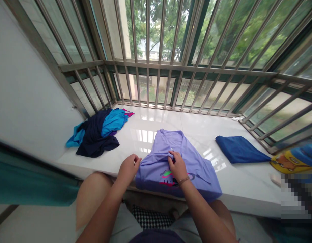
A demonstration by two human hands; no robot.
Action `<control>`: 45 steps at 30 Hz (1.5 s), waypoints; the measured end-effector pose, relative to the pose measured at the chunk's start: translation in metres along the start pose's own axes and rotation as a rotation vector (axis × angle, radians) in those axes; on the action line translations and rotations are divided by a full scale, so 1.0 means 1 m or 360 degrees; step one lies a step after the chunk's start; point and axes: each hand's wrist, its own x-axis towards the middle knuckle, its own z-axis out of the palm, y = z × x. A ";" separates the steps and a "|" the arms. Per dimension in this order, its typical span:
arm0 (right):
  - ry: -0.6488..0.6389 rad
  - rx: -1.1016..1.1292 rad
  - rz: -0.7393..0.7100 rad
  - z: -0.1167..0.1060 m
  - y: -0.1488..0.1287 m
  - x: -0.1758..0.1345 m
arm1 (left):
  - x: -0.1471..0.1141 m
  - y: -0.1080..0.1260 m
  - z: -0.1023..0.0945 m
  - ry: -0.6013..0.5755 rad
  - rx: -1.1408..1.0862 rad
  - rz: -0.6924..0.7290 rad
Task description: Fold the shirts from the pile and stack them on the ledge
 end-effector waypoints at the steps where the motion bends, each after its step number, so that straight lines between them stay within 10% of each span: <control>1: 0.0004 0.0016 -0.0001 0.000 0.000 0.000 | 0.000 0.010 0.004 0.0013 0.0001 0.0128; 5: 0.0003 0.0078 0.0005 -0.001 0.000 0.001 | -0.001 0.054 0.031 -0.0012 0.0207 0.0532; 12: 0.0012 0.0166 -0.0031 -0.004 -0.003 0.002 | 0.021 0.086 0.056 -0.0032 0.0583 0.0322; 21: 0.0026 0.0138 0.0133 -0.004 -0.005 0.000 | 0.075 -0.009 0.002 -0.0102 0.0199 -0.0064; 28: -0.0122 -0.0027 0.0167 -0.004 -0.009 0.005 | 0.078 -0.051 0.001 -0.0128 -0.0028 0.0026; 38: -0.0555 -0.0594 0.0609 0.045 -0.050 0.132 | 0.083 -0.035 0.011 -0.0058 -0.0107 0.0279; 45: -0.0625 -0.0496 0.0633 0.078 -0.050 0.209 | 0.087 -0.041 0.013 -0.0147 -0.0482 -0.0066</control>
